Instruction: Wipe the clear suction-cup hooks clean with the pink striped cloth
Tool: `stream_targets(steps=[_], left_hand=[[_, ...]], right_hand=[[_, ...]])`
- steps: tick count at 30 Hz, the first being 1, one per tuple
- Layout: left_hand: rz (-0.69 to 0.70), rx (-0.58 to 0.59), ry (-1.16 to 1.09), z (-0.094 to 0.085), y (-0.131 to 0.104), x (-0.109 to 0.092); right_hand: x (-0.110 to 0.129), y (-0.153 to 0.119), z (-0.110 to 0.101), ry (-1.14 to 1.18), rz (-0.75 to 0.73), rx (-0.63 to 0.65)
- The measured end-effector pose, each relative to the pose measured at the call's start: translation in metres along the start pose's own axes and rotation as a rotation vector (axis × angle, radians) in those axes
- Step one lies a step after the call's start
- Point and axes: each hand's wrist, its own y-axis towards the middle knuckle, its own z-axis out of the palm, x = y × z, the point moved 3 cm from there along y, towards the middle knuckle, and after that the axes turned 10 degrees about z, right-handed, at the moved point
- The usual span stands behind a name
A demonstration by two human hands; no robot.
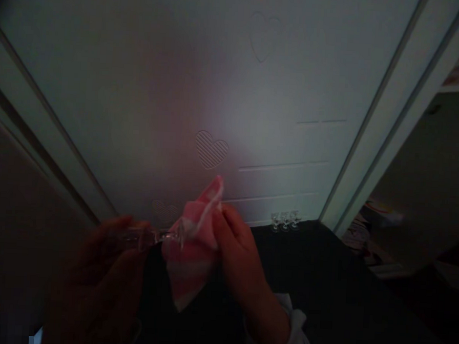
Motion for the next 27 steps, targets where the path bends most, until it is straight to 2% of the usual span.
stream_targets(steps=[3, 6, 11, 15, 22, 24, 27], left_hand=[[0.082, -0.146, -0.024, -0.003, 0.002, -0.004], [0.121, -0.184, -0.075, -0.005, 0.004, -0.005], [0.113, -0.058, 0.029, -0.003, -0.002, -0.006], [0.123, -0.063, 0.138, 0.003, -0.009, -0.008], [0.266, -0.071, 0.298, 0.006, -0.013, -0.011], [0.297, -0.04, 0.309, 0.008, -0.013, -0.011], [0.359, 0.07, 0.328, 0.012, -0.012, -0.012]], right_hand=[[0.001, -0.004, 0.006, -0.096, -0.07, 0.122], [0.003, -0.007, 0.011, -0.18, -0.131, 0.237], [0.007, -0.009, 0.013, -0.238, -0.211, 0.302], [0.007, -0.012, 0.012, -0.209, -0.217, 0.301], [0.01, -0.018, 0.012, -0.159, -0.25, 0.36], [0.01, -0.018, 0.011, -0.18, -0.251, 0.339], [0.008, -0.016, 0.011, -0.189, -0.237, 0.271]])
